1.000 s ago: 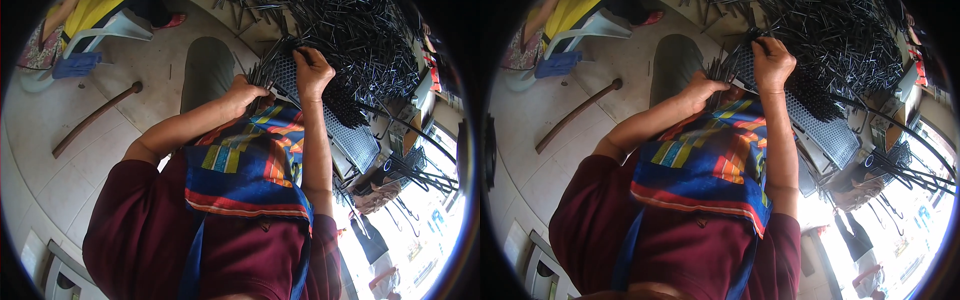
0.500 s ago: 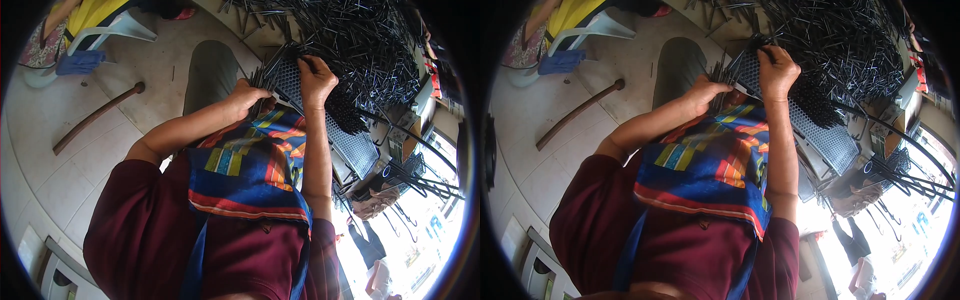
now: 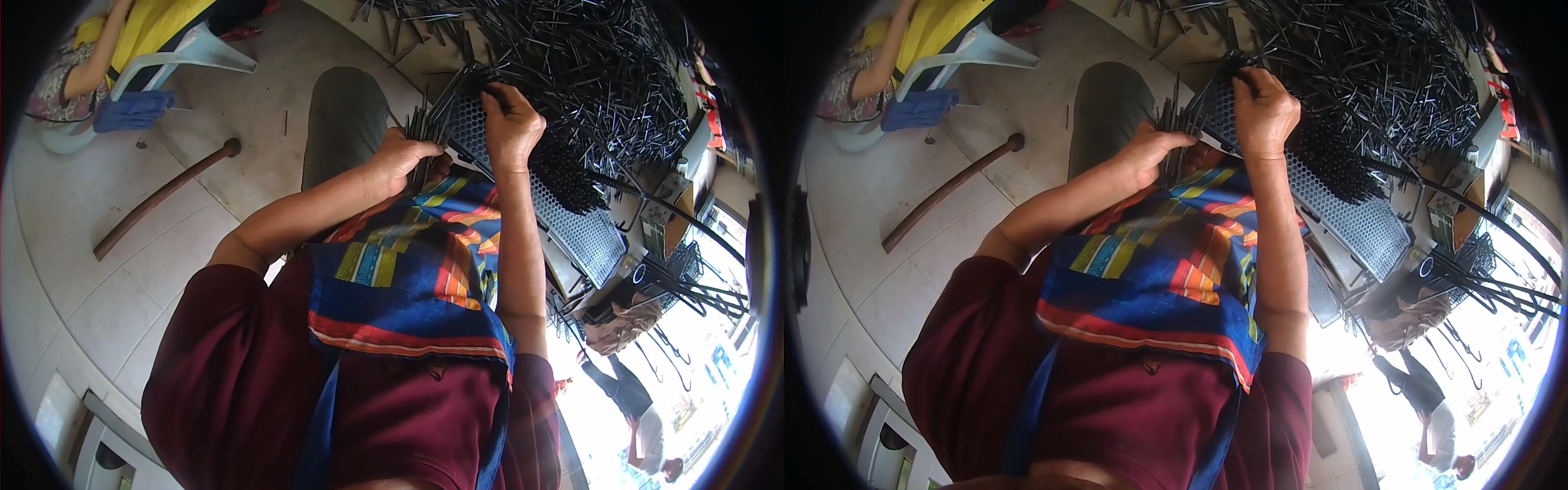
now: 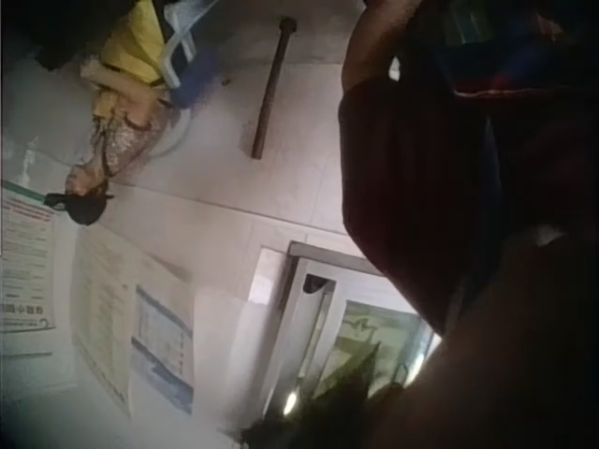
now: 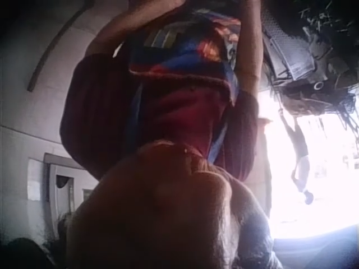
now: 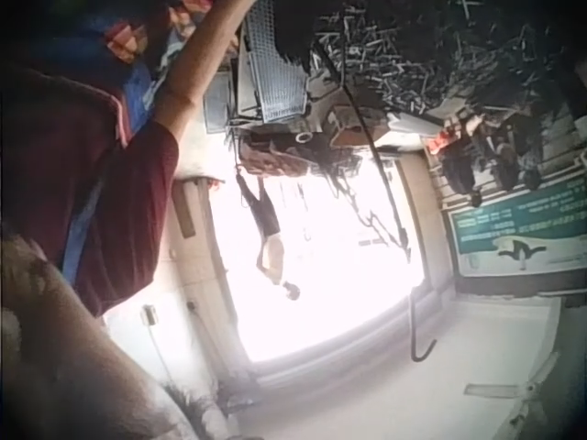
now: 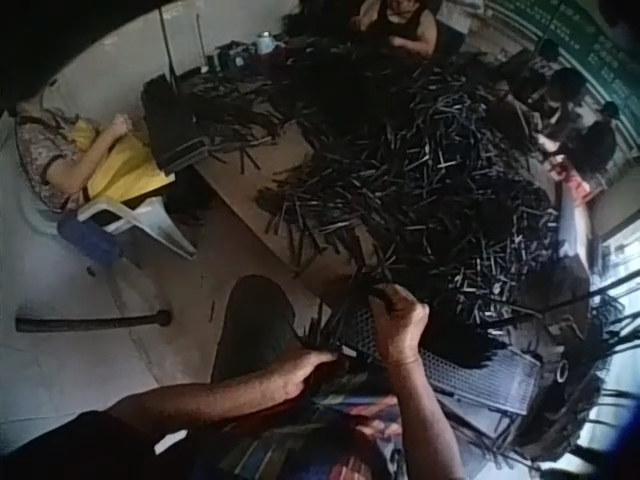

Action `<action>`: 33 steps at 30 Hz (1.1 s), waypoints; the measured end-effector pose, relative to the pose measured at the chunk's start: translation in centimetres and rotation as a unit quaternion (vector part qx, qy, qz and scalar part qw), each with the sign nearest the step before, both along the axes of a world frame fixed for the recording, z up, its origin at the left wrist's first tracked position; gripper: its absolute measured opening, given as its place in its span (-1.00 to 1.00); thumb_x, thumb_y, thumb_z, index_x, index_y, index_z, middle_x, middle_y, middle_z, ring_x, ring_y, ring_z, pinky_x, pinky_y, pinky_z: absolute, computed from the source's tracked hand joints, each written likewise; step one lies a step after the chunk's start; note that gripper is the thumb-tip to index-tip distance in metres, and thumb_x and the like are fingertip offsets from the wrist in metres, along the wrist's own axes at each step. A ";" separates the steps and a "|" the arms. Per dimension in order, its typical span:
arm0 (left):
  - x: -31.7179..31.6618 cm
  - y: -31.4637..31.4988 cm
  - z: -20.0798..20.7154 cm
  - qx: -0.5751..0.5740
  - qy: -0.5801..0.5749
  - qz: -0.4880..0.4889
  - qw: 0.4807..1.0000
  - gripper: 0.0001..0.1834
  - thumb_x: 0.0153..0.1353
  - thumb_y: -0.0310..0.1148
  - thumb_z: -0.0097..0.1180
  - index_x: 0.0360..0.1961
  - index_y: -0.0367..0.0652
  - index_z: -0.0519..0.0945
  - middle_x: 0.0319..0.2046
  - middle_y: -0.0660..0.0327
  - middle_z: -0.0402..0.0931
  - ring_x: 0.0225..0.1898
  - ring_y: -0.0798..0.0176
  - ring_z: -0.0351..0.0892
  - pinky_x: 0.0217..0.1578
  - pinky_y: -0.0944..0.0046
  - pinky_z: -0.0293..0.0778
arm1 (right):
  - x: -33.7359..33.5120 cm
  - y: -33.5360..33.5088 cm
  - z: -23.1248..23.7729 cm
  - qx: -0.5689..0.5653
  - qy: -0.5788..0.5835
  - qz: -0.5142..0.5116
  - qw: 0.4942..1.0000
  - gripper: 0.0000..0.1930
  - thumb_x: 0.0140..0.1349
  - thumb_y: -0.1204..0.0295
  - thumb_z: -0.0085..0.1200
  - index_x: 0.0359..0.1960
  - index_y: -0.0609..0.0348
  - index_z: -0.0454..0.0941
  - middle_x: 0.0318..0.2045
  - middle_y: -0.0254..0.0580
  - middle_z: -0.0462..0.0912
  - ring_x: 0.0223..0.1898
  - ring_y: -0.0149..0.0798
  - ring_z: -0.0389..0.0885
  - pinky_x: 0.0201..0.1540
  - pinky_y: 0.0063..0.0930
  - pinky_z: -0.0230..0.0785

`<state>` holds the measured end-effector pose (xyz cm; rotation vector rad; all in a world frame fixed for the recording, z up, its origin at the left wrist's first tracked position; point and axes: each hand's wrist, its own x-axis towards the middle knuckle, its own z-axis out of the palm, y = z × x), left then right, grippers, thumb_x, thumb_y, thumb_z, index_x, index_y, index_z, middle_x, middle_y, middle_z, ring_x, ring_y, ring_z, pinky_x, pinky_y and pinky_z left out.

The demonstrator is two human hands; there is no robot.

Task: Inserting thin black rods into a perforated strip to assemble a product.

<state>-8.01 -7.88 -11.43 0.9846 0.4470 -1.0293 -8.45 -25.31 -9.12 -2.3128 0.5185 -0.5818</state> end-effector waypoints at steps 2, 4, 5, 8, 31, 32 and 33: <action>0.1 -0.1 0.0 -0.003 0.005 0.001 1.000 -0.87 0.06 -0.56 0.17 -0.42 -0.49 0.58 -0.51 -0.05 0.60 -0.53 0.08 0.63 -0.55 0.21 0.53 | 0.2 -0.3 -0.2 -0.029 -0.016 0.012 0.999 -0.84 0.01 0.50 0.26 -0.33 0.19 0.68 -0.50 -0.19 0.69 -0.47 -0.50 0.63 -0.34 -0.61 0.43; 0.1 -0.1 -0.1 -0.007 0.011 0.000 1.000 -0.86 0.07 -0.55 0.18 -0.42 -0.48 0.58 -0.51 -0.05 0.60 -0.53 0.08 0.63 -0.54 0.20 0.53 | 0.2 -0.6 -0.4 -0.057 -0.031 0.023 0.998 -0.84 0.02 0.49 0.25 -0.32 0.19 0.68 -0.51 -0.20 0.69 -0.48 -0.49 0.63 -0.34 -0.61 0.43; 0.1 -0.1 -0.2 -0.014 0.010 0.002 1.000 -0.86 0.07 -0.54 0.18 -0.42 -0.48 0.58 -0.50 -0.04 0.61 -0.53 0.08 0.63 -0.53 0.20 0.53 | 0.2 -0.6 -0.5 -0.024 -0.022 0.009 0.999 -0.84 0.02 0.48 0.25 -0.32 0.18 0.68 -0.51 -0.19 0.69 -0.48 -0.46 0.64 -0.34 -0.59 0.44; 0.2 -0.1 -0.2 -0.016 0.010 0.003 1.000 -0.85 0.06 -0.53 0.19 -0.41 -0.47 0.59 -0.50 -0.04 0.61 -0.53 0.09 0.63 -0.52 0.21 0.53 | 0.2 -0.6 -0.3 0.007 0.000 0.008 1.000 -0.83 0.03 0.48 0.23 -0.30 0.16 0.69 -0.48 -0.19 0.69 -0.46 -0.36 0.66 -0.32 -0.57 0.44; 0.5 -0.3 0.2 -0.030 0.019 -0.013 0.999 -0.86 0.08 -0.53 0.21 -0.39 -0.45 0.60 -0.47 -0.03 0.62 -0.50 0.10 0.63 -0.50 0.20 0.55 | 0.6 -0.5 1.0 -0.140 0.141 0.029 0.980 -0.77 0.14 0.32 0.15 -0.16 -0.03 0.66 -0.29 -0.16 0.68 -0.30 -0.07 0.66 -0.28 -0.34 0.49; 0.5 -0.3 0.0 -0.036 0.027 -0.015 0.999 -0.86 0.07 -0.53 0.22 -0.38 -0.44 0.60 -0.47 -0.03 0.62 -0.50 0.10 0.64 -0.49 0.20 0.55 | 0.4 -0.6 0.8 -0.144 0.092 0.036 0.985 -0.77 0.12 0.32 0.18 -0.17 0.00 0.66 -0.31 -0.14 0.68 -0.32 -0.10 0.67 -0.29 -0.36 0.49; 0.5 -0.2 0.0 -0.040 0.035 -0.015 0.998 -0.86 0.07 -0.53 0.22 -0.37 -0.44 0.60 -0.47 -0.03 0.62 -0.49 0.11 0.64 -0.49 0.20 0.56 | 0.5 -0.4 1.0 -0.148 0.042 0.046 0.987 -0.77 0.09 0.33 0.20 -0.19 0.02 0.66 -0.32 -0.12 0.67 -0.34 -0.12 0.68 -0.31 -0.39 0.48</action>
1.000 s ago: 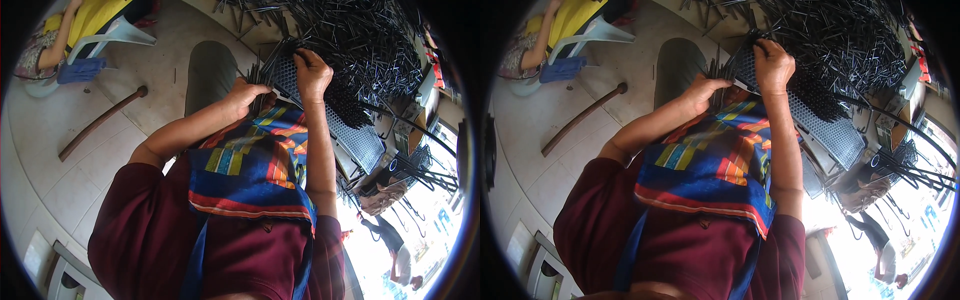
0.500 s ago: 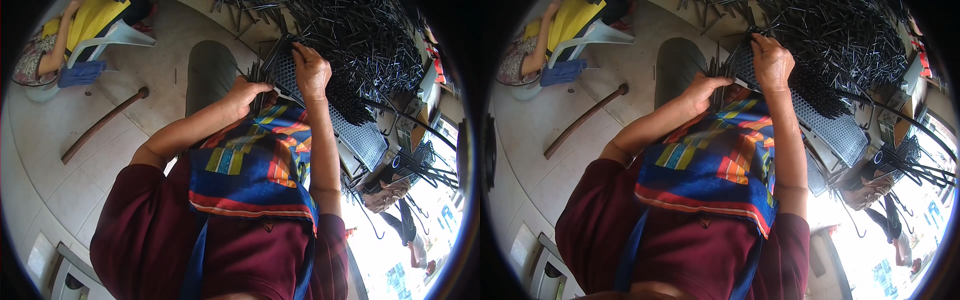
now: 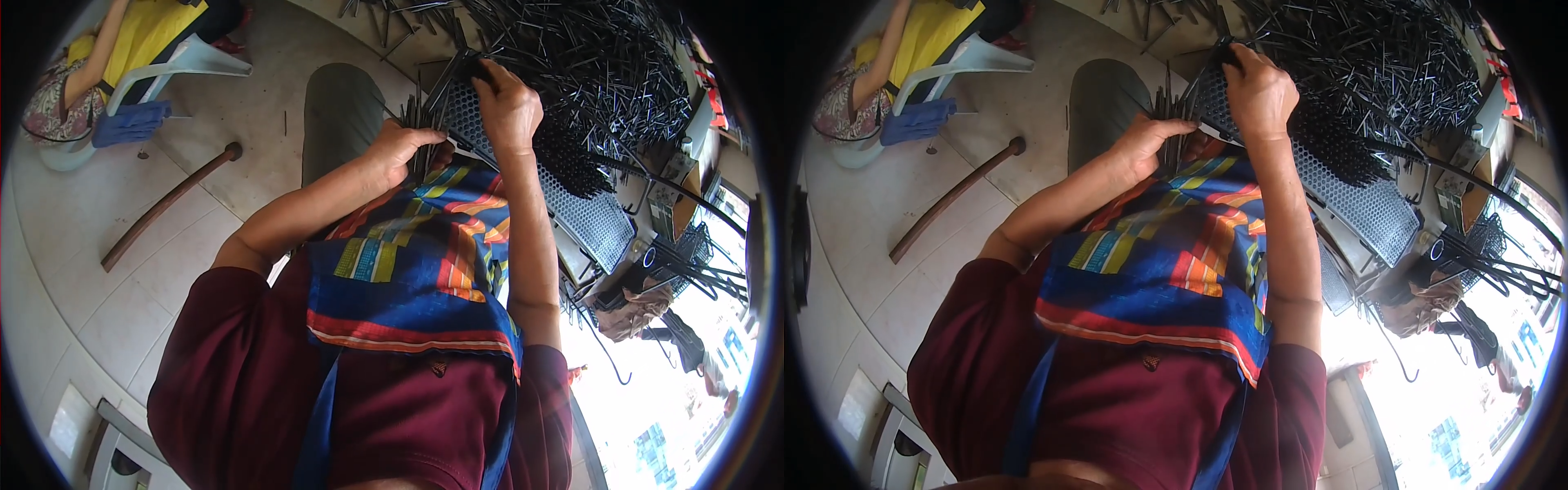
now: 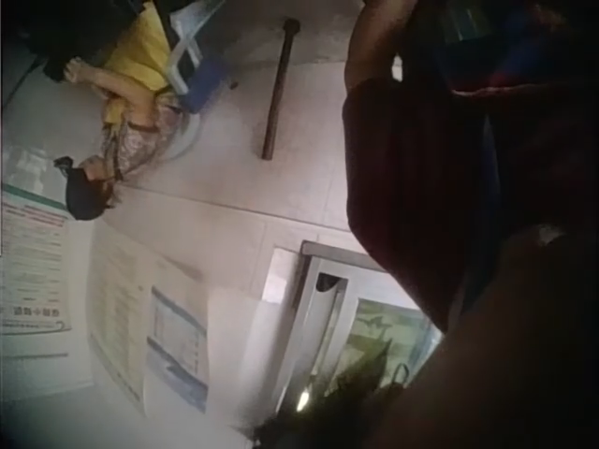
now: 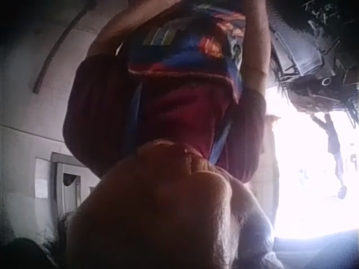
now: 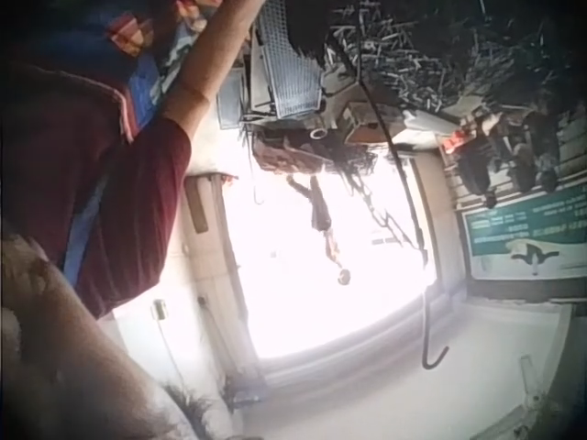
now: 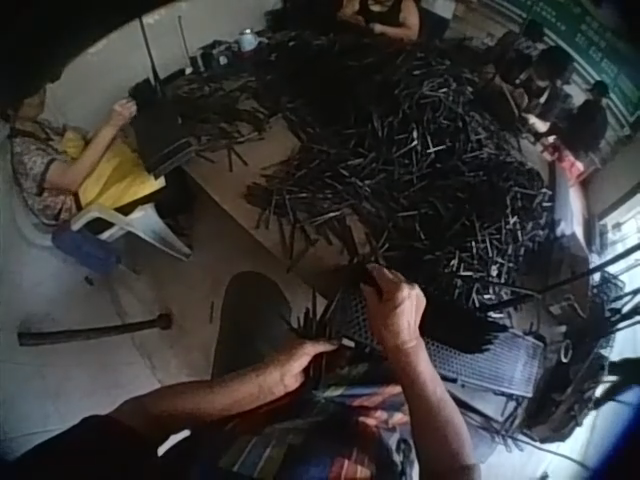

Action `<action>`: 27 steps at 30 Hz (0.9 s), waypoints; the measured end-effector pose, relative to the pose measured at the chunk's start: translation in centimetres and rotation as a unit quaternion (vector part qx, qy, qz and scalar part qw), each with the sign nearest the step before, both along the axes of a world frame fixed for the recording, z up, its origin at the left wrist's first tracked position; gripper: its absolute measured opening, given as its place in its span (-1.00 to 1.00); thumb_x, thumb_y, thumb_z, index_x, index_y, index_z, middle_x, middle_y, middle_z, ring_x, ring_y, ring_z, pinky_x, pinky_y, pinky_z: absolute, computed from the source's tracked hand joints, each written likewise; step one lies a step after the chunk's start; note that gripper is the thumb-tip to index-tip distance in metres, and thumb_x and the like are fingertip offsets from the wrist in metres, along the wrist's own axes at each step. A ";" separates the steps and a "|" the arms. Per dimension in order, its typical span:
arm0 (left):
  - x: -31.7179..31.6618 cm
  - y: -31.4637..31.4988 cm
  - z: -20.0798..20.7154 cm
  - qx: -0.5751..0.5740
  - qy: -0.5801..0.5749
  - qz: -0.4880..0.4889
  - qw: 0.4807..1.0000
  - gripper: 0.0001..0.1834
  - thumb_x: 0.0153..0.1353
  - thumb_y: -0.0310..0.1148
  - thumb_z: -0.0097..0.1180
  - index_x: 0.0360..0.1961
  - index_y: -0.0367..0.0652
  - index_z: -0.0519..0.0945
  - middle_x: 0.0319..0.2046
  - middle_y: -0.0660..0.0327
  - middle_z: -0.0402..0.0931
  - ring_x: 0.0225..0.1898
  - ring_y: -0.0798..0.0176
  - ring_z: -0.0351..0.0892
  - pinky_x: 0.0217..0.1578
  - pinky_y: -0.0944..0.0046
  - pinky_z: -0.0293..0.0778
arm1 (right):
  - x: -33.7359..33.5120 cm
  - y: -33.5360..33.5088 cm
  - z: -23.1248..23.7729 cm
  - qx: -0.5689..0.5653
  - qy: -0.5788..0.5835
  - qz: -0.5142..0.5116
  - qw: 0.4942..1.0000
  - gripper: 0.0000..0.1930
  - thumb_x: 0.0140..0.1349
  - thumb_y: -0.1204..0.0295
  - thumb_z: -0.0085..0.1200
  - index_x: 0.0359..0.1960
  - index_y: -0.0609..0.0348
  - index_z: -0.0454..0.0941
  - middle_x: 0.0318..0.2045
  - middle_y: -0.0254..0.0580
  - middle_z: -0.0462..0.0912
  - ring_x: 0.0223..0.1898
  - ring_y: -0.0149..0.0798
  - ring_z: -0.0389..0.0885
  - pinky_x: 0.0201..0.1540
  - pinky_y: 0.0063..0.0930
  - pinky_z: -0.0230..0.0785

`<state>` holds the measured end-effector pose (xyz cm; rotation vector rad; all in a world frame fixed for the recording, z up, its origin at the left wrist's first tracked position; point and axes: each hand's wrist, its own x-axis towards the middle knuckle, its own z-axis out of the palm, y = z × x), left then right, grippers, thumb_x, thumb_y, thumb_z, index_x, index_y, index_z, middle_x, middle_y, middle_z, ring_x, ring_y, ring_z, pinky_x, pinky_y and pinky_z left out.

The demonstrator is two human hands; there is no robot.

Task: Inserting thin black rods into a perforated strip to assemble a product.

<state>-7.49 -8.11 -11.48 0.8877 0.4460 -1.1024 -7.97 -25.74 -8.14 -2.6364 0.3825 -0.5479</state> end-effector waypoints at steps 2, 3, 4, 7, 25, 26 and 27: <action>-0.1 0.1 0.0 -0.012 -0.015 0.007 1.000 -0.86 0.07 -0.54 0.22 -0.37 -0.43 0.59 -0.47 -0.03 0.62 -0.49 0.10 0.64 -0.49 0.20 0.56 | -1.3 0.5 0.7 0.069 0.024 -0.012 0.997 -0.78 0.08 0.37 0.21 -0.21 0.09 0.66 -0.36 -0.13 0.69 -0.39 -0.18 0.68 -0.33 -0.44 0.47; -0.2 0.1 0.2 -0.025 -0.029 0.011 0.999 -0.86 0.07 -0.54 0.21 -0.36 -0.43 0.59 -0.47 -0.03 0.62 -0.49 0.10 0.65 -0.50 0.20 0.56 | -2.0 0.7 1.3 0.137 0.049 -0.027 0.989 -0.79 0.06 0.42 0.23 -0.24 0.16 0.65 -0.40 -0.15 0.70 -0.44 -0.25 0.67 -0.35 -0.50 0.46; -0.3 0.1 0.4 -0.025 -0.029 0.010 0.999 -0.86 0.07 -0.54 0.21 -0.36 -0.43 0.59 -0.47 -0.03 0.62 -0.49 0.10 0.65 -0.50 0.20 0.56 | -2.5 0.8 1.1 0.137 0.049 -0.028 0.989 -0.79 0.06 0.42 0.23 -0.24 0.16 0.65 -0.40 -0.15 0.70 -0.44 -0.25 0.67 -0.35 -0.50 0.46; -0.4 -0.4 0.9 -0.036 -0.039 0.014 0.999 -0.86 0.07 -0.54 0.21 -0.36 -0.42 0.59 -0.46 -0.03 0.62 -0.49 0.10 0.65 -0.52 0.21 0.55 | -4.3 1.5 -0.6 0.470 0.111 0.046 0.875 -0.89 0.01 0.60 0.20 -0.40 0.35 0.60 -0.58 -0.24 0.62 -0.58 -0.49 0.54 -0.54 -0.62 0.37; -0.6 -0.5 0.6 0.069 -0.029 -0.007 0.997 -0.93 0.10 -0.55 0.14 -0.39 -0.34 0.55 -0.51 0.01 0.60 -0.55 0.12 0.62 -0.59 0.21 0.50 | -1.4 -1.4 -1.7 0.235 -0.180 -0.053 0.954 -0.87 0.13 0.59 0.19 -0.27 0.26 0.63 -0.56 -0.41 0.60 -0.63 -0.64 0.41 -0.57 -0.75 0.26; -0.7 -0.5 0.6 0.067 -0.029 -0.007 0.997 -0.93 0.09 -0.55 0.14 -0.39 -0.34 0.55 -0.51 0.01 0.60 -0.55 0.12 0.62 -0.59 0.21 0.50 | -1.4 -1.5 -1.7 0.197 -0.167 -0.037 0.965 -0.86 0.11 0.59 0.19 -0.27 0.23 0.64 -0.53 -0.38 0.62 -0.61 -0.58 0.47 -0.55 -0.70 0.31; -0.6 -0.5 0.6 0.065 -0.029 -0.006 0.997 -0.93 0.09 -0.55 0.14 -0.39 -0.35 0.55 -0.51 0.00 0.60 -0.55 0.12 0.62 -0.59 0.21 0.50 | -1.3 -1.5 -1.6 0.160 -0.155 -0.018 0.975 -0.85 0.09 0.59 0.19 -0.27 0.19 0.65 -0.50 -0.36 0.63 -0.59 -0.52 0.52 -0.52 -0.65 0.36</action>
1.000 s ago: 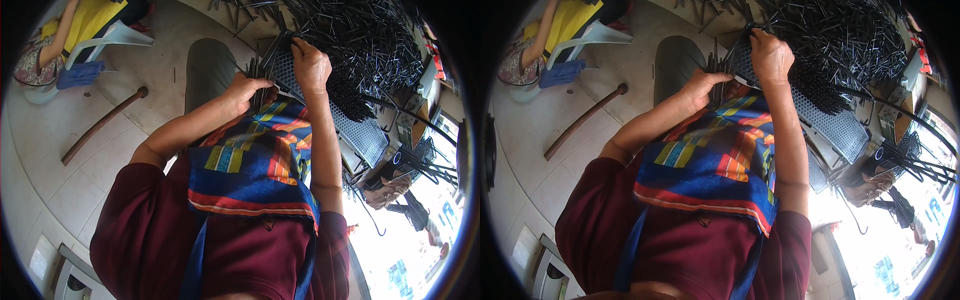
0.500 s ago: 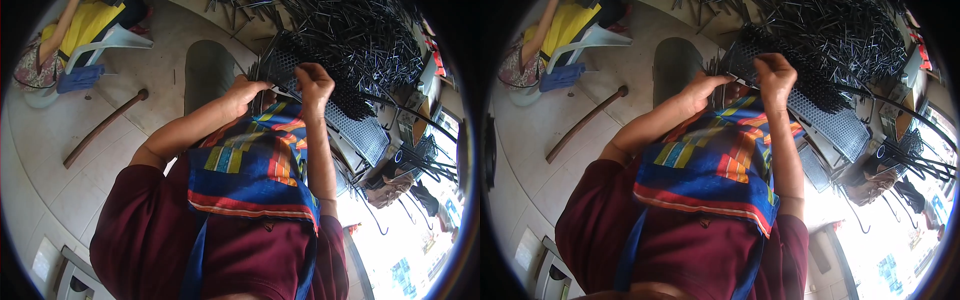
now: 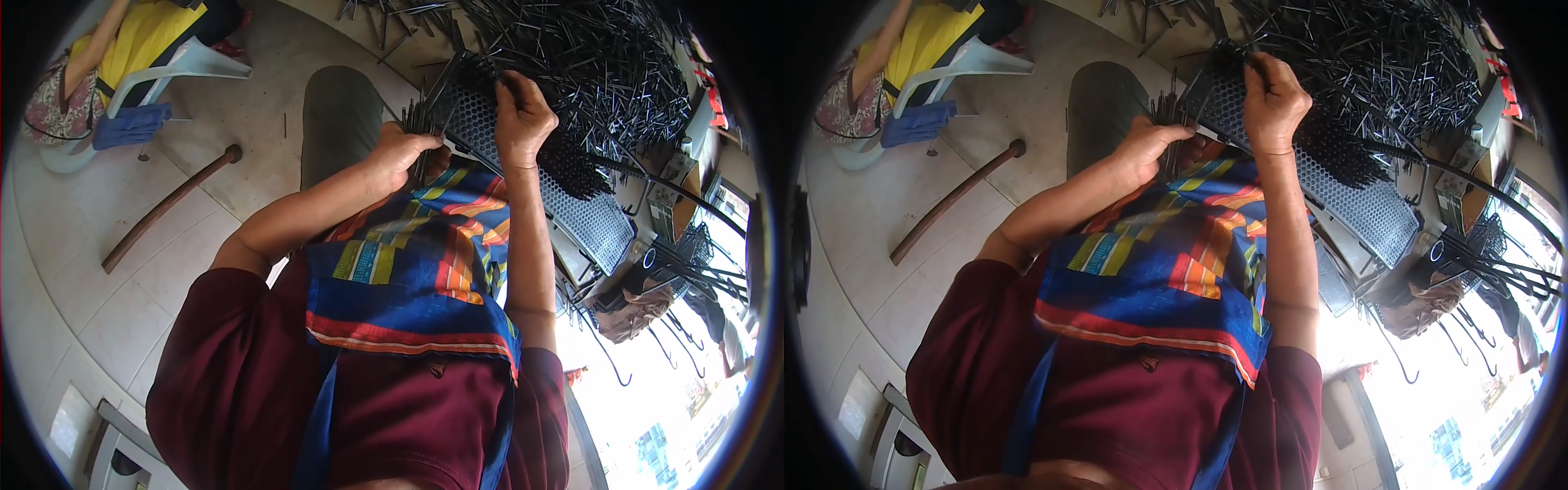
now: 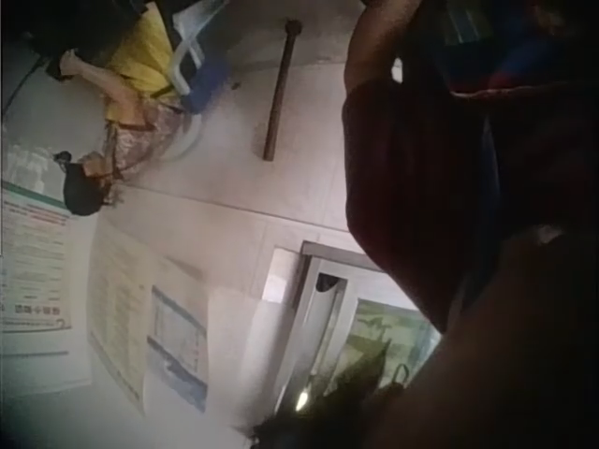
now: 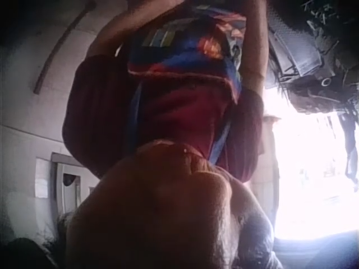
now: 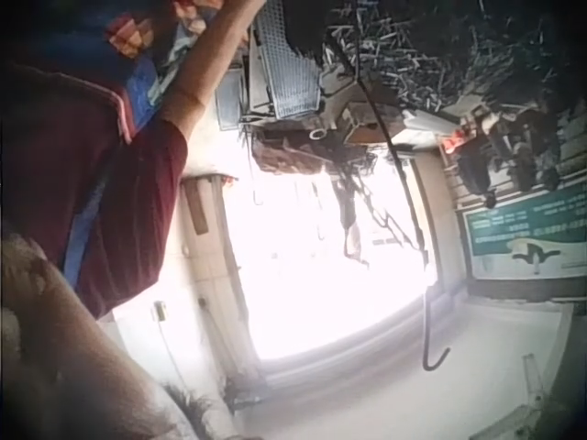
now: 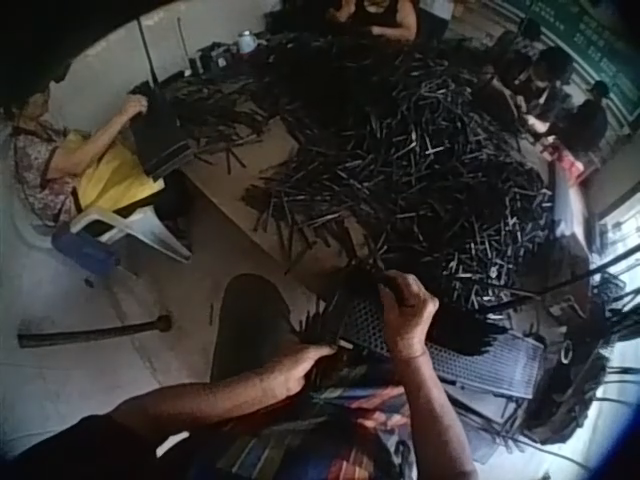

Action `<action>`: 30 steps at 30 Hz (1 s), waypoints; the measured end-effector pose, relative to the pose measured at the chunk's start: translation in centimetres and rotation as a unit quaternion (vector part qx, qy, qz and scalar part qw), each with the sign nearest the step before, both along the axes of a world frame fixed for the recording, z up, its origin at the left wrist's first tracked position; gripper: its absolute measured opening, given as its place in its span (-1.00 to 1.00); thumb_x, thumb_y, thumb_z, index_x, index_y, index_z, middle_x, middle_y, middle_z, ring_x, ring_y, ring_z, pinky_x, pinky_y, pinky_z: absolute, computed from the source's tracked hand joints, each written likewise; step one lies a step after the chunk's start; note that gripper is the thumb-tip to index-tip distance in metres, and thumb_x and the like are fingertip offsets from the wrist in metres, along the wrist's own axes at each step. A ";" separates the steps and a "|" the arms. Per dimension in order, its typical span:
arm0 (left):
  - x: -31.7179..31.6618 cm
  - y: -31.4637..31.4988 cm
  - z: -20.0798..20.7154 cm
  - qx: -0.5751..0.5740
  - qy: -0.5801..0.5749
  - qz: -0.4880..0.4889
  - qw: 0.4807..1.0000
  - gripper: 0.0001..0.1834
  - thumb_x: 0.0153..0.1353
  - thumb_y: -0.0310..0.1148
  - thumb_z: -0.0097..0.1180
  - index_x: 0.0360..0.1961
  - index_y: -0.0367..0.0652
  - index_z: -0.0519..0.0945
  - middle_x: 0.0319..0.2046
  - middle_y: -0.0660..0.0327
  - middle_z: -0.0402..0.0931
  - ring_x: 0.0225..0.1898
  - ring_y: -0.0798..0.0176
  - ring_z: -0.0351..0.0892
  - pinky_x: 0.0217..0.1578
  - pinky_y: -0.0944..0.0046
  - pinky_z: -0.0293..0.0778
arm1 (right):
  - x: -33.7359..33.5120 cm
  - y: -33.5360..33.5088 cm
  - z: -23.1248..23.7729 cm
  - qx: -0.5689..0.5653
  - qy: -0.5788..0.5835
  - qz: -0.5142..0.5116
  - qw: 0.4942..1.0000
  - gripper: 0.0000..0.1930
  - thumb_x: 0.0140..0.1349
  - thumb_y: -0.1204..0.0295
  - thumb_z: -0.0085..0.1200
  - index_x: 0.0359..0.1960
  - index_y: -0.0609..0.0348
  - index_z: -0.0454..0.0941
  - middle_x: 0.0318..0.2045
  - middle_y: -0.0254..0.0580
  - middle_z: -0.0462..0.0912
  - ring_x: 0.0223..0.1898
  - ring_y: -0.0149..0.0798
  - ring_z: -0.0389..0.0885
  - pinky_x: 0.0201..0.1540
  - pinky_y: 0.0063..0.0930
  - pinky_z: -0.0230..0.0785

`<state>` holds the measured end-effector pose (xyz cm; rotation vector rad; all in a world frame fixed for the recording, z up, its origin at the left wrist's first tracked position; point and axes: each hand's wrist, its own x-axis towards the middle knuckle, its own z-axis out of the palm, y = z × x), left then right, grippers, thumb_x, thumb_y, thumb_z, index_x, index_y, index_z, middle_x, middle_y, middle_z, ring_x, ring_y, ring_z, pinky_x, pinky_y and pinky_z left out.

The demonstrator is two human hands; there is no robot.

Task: Inserting thin black rods into a perforated strip to assemble a product.

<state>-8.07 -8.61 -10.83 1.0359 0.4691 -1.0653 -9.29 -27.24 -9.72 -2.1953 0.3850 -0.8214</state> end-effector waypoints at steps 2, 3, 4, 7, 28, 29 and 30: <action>0.2 -0.1 0.0 -0.003 0.000 0.000 1.000 -0.93 0.09 -0.56 0.15 -0.39 -0.35 0.56 -0.51 0.00 0.60 -0.54 0.12 0.62 -0.59 0.21 0.50 | 0.0 0.3 0.2 -0.076 0.019 0.020 0.997 -0.83 0.07 0.58 0.20 -0.27 0.16 0.66 -0.46 -0.33 0.63 -0.53 -0.42 0.58 -0.47 -0.59 0.41; 0.2 -0.2 0.0 -0.006 0.001 0.000 1.000 -0.92 0.08 -0.56 0.15 -0.39 -0.36 0.56 -0.51 0.00 0.60 -0.54 0.11 0.62 -0.59 0.21 0.51 | -0.2 0.6 0.5 -0.152 0.038 0.040 0.987 -0.82 0.04 0.57 0.20 -0.28 0.12 0.67 -0.42 -0.30 0.63 -0.48 -0.32 0.63 -0.42 -0.52 0.45; 0.2 -0.2 0.0 -0.006 0.002 0.001 1.000 -0.92 0.08 -0.56 0.15 -0.39 -0.36 0.56 -0.51 0.00 0.60 -0.54 0.11 0.62 -0.59 0.21 0.51 | -0.4 1.1 1.0 -0.177 0.100 0.035 0.978 -0.77 0.01 0.56 0.20 -0.26 0.05 0.67 -0.35 -0.26 0.60 -0.38 -0.17 0.64 -0.34 -0.45 0.48; 0.2 -0.3 -0.2 -0.025 -0.017 0.005 1.000 -0.90 0.07 -0.57 0.15 -0.36 -0.38 0.57 -0.50 0.00 0.61 -0.53 0.12 0.63 -0.58 0.22 0.51 | -0.9 1.5 1.4 -0.232 0.097 0.039 0.967 -0.75 0.02 0.56 0.21 -0.21 0.10 0.65 -0.37 -0.23 0.59 -0.43 -0.24 0.64 -0.38 -0.49 0.46; -0.1 -0.3 -0.9 -0.011 -0.020 -0.041 0.999 -0.93 0.03 -0.65 0.16 -0.42 -0.45 0.58 -0.49 -0.04 0.61 -0.48 0.05 0.65 -0.57 0.17 0.54 | -1.1 -0.5 0.0 0.155 -0.021 -0.059 0.986 -0.93 0.09 0.61 0.19 -0.36 0.26 0.61 -0.57 -0.40 0.58 -0.66 -0.65 0.37 -0.61 -0.75 0.21; -0.1 -0.2 -1.1 -0.012 -0.014 -0.036 0.999 -0.93 0.02 -0.65 0.16 -0.42 -0.46 0.58 -0.49 -0.04 0.60 -0.48 0.05 0.65 -0.57 0.17 0.54 | -1.2 -0.6 -0.2 0.155 -0.020 -0.058 0.986 -0.93 0.09 0.61 0.19 -0.36 0.26 0.61 -0.57 -0.40 0.58 -0.66 -0.65 0.37 -0.61 -0.75 0.21; -0.2 -0.3 -1.1 -0.013 -0.008 -0.032 0.999 -0.93 0.02 -0.65 0.17 -0.43 -0.46 0.58 -0.49 -0.04 0.60 -0.49 0.05 0.65 -0.57 0.16 0.54 | -1.4 -0.7 -0.2 0.161 0.006 -0.051 0.986 -0.90 0.07 0.60 0.21 -0.34 0.23 0.62 -0.54 -0.38 0.60 -0.64 -0.61 0.42 -0.59 -0.71 0.25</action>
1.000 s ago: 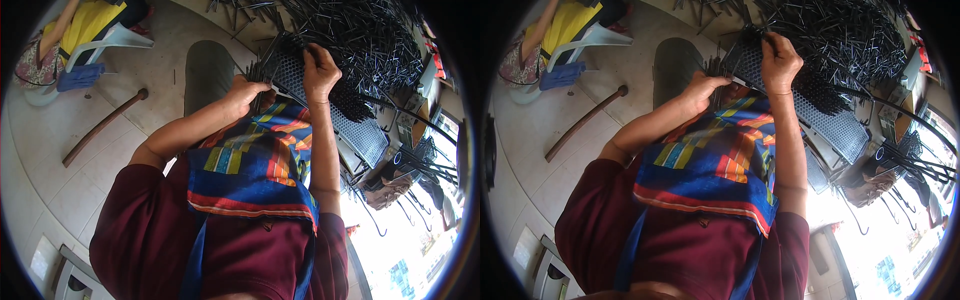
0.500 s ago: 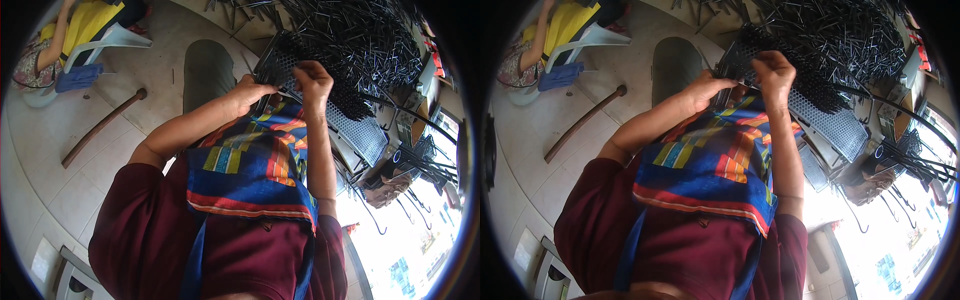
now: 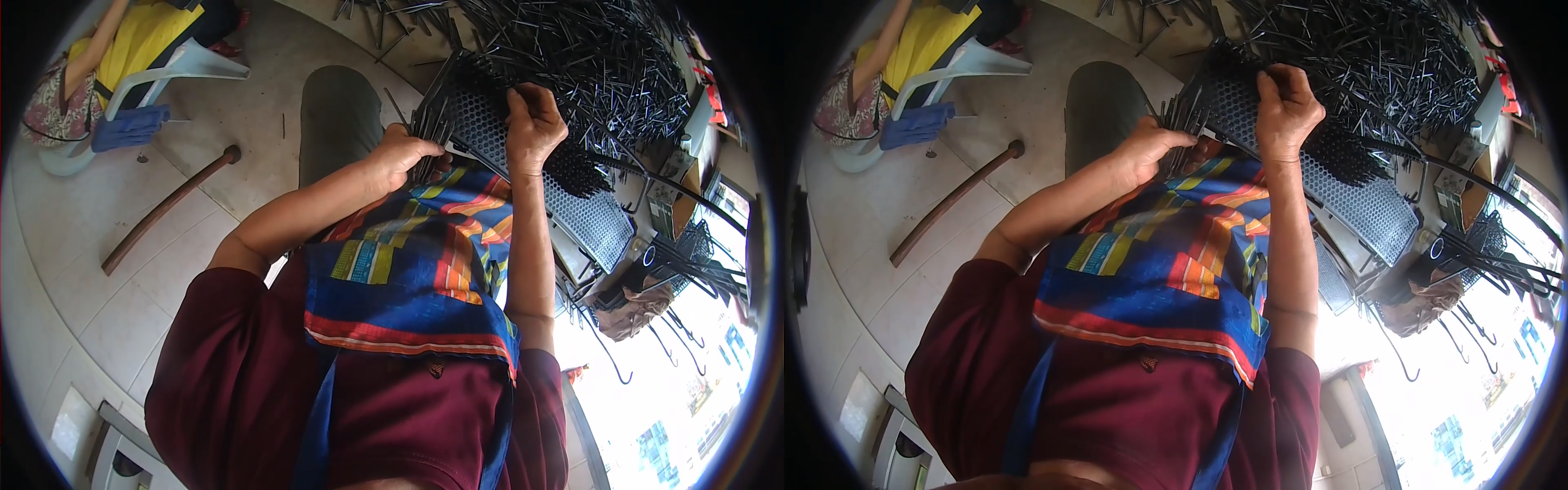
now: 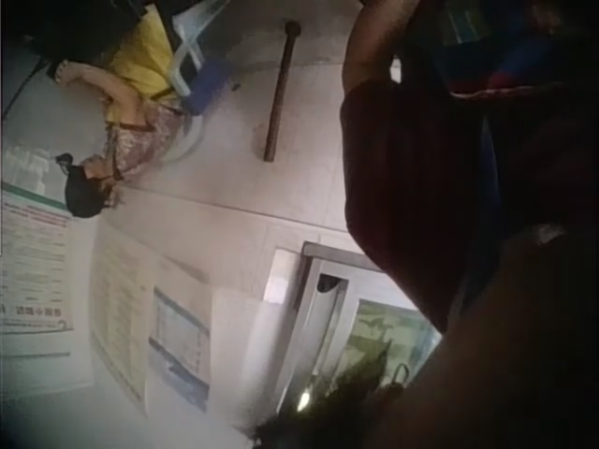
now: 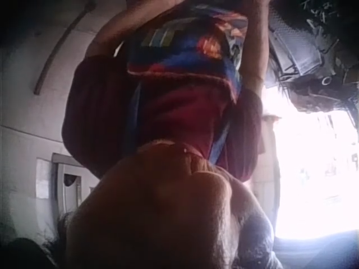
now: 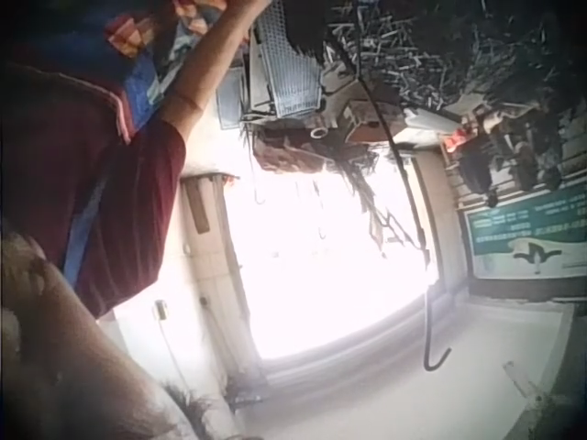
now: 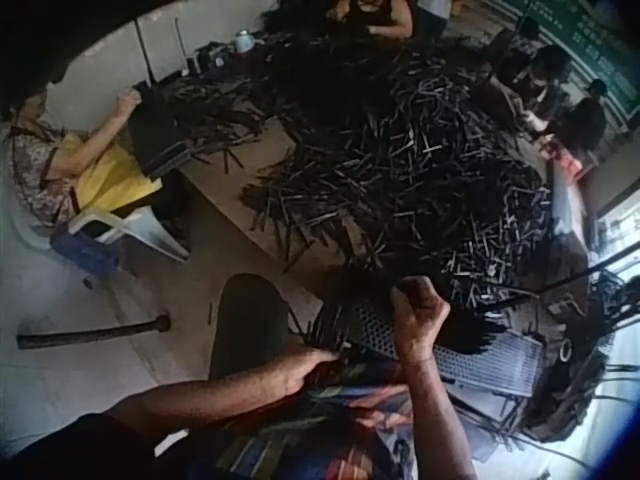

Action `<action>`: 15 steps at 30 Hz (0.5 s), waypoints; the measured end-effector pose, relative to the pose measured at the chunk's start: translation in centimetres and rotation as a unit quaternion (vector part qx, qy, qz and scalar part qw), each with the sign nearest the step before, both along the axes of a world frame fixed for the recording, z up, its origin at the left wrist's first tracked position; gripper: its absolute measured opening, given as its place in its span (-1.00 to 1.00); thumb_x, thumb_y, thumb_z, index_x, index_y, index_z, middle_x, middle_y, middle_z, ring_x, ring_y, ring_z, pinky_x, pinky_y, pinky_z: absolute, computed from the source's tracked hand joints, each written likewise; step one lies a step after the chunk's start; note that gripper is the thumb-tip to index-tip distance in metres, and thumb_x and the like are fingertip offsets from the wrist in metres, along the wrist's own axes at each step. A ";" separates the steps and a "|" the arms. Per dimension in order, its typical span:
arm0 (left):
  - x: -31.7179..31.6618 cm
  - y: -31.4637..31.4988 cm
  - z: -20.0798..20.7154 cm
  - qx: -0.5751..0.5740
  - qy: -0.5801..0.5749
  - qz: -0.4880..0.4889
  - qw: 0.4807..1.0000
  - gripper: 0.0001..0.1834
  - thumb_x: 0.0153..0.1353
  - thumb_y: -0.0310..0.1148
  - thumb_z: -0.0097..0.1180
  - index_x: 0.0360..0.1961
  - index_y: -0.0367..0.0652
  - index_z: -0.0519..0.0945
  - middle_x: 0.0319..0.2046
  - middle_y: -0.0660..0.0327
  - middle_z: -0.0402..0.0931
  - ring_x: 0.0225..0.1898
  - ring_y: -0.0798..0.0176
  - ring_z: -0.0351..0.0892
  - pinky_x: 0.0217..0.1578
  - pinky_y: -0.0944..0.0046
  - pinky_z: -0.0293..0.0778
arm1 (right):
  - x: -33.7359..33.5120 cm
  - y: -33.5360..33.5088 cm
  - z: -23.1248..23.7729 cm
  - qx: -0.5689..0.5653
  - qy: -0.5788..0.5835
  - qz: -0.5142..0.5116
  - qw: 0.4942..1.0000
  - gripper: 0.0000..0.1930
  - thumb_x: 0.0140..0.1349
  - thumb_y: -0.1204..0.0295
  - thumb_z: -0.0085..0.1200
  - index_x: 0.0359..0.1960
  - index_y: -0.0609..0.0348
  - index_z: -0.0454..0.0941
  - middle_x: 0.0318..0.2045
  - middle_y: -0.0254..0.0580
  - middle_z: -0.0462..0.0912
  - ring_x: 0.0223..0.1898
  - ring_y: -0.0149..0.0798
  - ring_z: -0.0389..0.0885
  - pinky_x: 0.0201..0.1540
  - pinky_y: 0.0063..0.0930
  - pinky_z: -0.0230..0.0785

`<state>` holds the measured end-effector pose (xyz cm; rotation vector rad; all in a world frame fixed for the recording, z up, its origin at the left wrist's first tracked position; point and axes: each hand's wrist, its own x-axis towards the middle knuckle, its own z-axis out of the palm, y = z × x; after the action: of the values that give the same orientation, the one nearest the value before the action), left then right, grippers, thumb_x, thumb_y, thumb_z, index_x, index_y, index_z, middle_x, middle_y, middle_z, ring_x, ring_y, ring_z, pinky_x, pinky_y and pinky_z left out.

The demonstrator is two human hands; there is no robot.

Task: Inserting thin black rods into a perforated strip to assemble a product.

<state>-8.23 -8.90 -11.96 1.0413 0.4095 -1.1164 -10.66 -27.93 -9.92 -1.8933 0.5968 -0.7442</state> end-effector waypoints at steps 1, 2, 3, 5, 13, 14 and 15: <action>0.0 -0.1 -0.1 -0.001 0.000 0.000 1.000 -0.93 0.02 -0.65 0.17 -0.43 -0.46 0.58 -0.49 -0.04 0.60 -0.49 0.05 0.65 -0.57 0.16 0.54 | -0.1 -0.1 0.0 0.007 0.024 0.011 1.000 -0.87 0.05 0.59 0.22 -0.32 0.20 0.64 -0.51 -0.37 0.62 -0.62 -0.57 0.48 -0.56 -0.67 0.30; 0.0 -0.1 -0.1 0.002 0.005 -0.001 1.000 -0.92 0.00 -0.65 0.18 -0.43 -0.47 0.58 -0.50 -0.04 0.60 -0.50 0.05 0.64 -0.57 0.16 0.54 | -0.1 -0.2 -0.1 0.006 0.025 0.011 1.000 -0.87 0.05 0.59 0.22 -0.32 0.20 0.64 -0.51 -0.37 0.62 -0.62 -0.57 0.48 -0.56 -0.67 0.30; 0.0 -0.1 0.0 0.006 0.010 -0.002 1.000 -0.91 -0.01 -0.65 0.20 -0.44 -0.47 0.58 -0.50 -0.04 0.60 -0.51 0.05 0.64 -0.58 0.15 0.54 | -0.1 0.0 0.1 -0.138 0.039 0.028 0.989 -0.83 0.03 0.56 0.23 -0.30 0.15 0.65 -0.47 -0.35 0.63 -0.57 -0.47 0.54 -0.52 -0.60 0.36; 0.0 -0.3 0.2 0.001 0.004 -0.001 1.000 -0.91 -0.02 -0.66 0.21 -0.44 -0.48 0.58 -0.51 -0.04 0.60 -0.52 0.05 0.64 -0.58 0.15 0.54 | -0.1 0.3 0.5 -0.278 0.053 0.045 0.958 -0.80 0.01 0.53 0.24 -0.27 0.09 0.65 -0.43 -0.33 0.64 -0.52 -0.37 0.61 -0.47 -0.54 0.42; 0.0 -0.2 0.8 -0.061 -0.021 0.021 0.998 -0.87 -0.06 -0.69 0.21 -0.41 -0.48 0.59 -0.50 -0.05 0.60 -0.52 0.05 0.64 -0.56 0.17 0.54 | -2.1 2.6 1.6 -0.251 0.110 0.084 0.958 -0.87 0.01 0.45 0.26 -0.39 0.19 0.63 -0.52 -0.22 0.62 -0.57 -0.28 0.59 -0.50 -0.46 0.40; 0.0 -0.2 0.8 -0.070 -0.030 0.010 0.997 -0.87 -0.05 -0.69 0.20 -0.40 -0.47 0.59 -0.50 -0.05 0.60 -0.52 0.05 0.64 -0.55 0.18 0.55 | -2.5 2.9 1.5 0.005 0.183 0.147 0.972 -0.89 0.02 0.47 0.27 -0.43 0.21 0.61 -0.58 -0.28 0.60 -0.63 -0.37 0.52 -0.56 -0.53 0.32; 0.2 -0.3 1.2 -0.079 -0.040 -0.003 0.996 -0.87 -0.04 -0.69 0.19 -0.39 -0.46 0.59 -0.49 -0.05 0.61 -0.51 0.05 0.64 -0.55 0.19 0.55 | -2.8 3.2 1.3 0.261 0.242 0.197 0.914 -0.89 0.02 0.49 0.28 -0.47 0.23 0.60 -0.63 -0.34 0.58 -0.70 -0.47 0.45 -0.63 -0.60 0.24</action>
<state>-8.07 -9.19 -10.78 0.9451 0.2492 -1.0905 -13.48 -24.77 -8.59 -1.6043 0.6100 0.1568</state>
